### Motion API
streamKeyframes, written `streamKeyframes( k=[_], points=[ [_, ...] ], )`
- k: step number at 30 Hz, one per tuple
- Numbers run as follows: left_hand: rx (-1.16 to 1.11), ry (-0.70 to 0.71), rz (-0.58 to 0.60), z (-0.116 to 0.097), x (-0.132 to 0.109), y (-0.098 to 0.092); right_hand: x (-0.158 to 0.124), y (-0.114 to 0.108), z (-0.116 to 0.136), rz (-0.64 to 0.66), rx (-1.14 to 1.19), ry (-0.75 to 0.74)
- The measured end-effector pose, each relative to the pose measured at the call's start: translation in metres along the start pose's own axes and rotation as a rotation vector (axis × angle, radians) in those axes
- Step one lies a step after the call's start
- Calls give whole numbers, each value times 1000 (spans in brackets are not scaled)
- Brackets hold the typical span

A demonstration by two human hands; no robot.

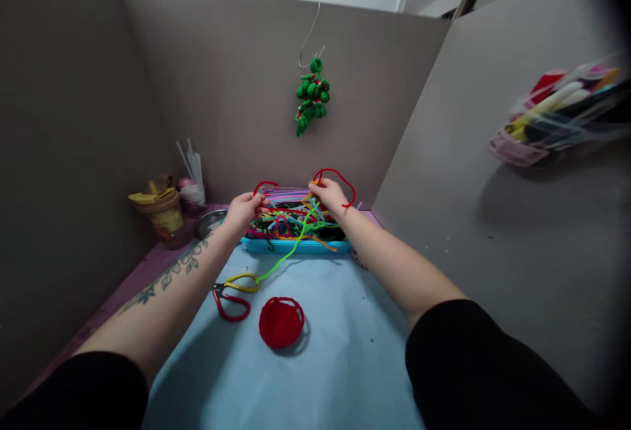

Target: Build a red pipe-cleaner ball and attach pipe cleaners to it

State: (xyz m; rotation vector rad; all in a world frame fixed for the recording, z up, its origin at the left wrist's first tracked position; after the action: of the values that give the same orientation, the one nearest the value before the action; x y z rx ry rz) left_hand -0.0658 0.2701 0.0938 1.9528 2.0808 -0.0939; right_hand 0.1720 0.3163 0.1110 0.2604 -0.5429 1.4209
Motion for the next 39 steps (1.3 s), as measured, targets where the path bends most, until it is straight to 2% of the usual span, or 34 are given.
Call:
streamKeyframes(
  k=[4,8,11,13,16,17,19,23,29,31,33,35,37,39],
  points=[
    [-178,43,-59,-10,2,-21,22,-31,1,-211,205,45],
    [-334,130,-284,-22,8,-65,42,-62,2,-343,223,13],
    [-383,120,-344,-24,12,-86,46,-65,2,-322,257,-23],
    [-378,90,-343,-21,12,-89,45,-53,3,-200,217,-57],
    [-363,68,-305,-15,9,-82,38,-20,-2,126,19,-35],
    [-359,70,-284,-13,8,-78,36,-13,-5,192,-61,-16],
    [-338,73,-231,-9,7,-70,36,-7,-10,203,-159,-5],
    [-261,7,-67,1,9,-55,36,-10,-10,113,-216,-21],
    [-235,-43,66,5,12,-29,16,-4,14,163,-518,-290],
    [-121,-84,54,8,14,-18,11,-2,17,202,-577,-339],
    [91,-133,-40,11,15,-11,9,-1,17,244,-593,-339],
    [173,-133,-121,11,14,-9,6,-2,19,273,-589,-357],
    [220,-64,-206,7,8,-9,-1,-1,29,308,-597,-465],
    [345,40,-263,3,-5,-4,-14,6,43,368,-633,-651]
  ],
)
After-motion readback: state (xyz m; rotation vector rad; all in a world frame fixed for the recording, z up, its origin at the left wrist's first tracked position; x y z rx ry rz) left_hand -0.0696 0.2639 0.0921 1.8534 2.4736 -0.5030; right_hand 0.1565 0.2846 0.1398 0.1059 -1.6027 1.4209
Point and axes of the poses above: each hand's wrist, its own x-axis towards the middle knuckle, its own y-axis out of the palm, z = x × y, the point moved 6 cm from there along x, towards the middle knuckle, and after that the axes turned 15 degrees about -y, right-handed, at the moved point
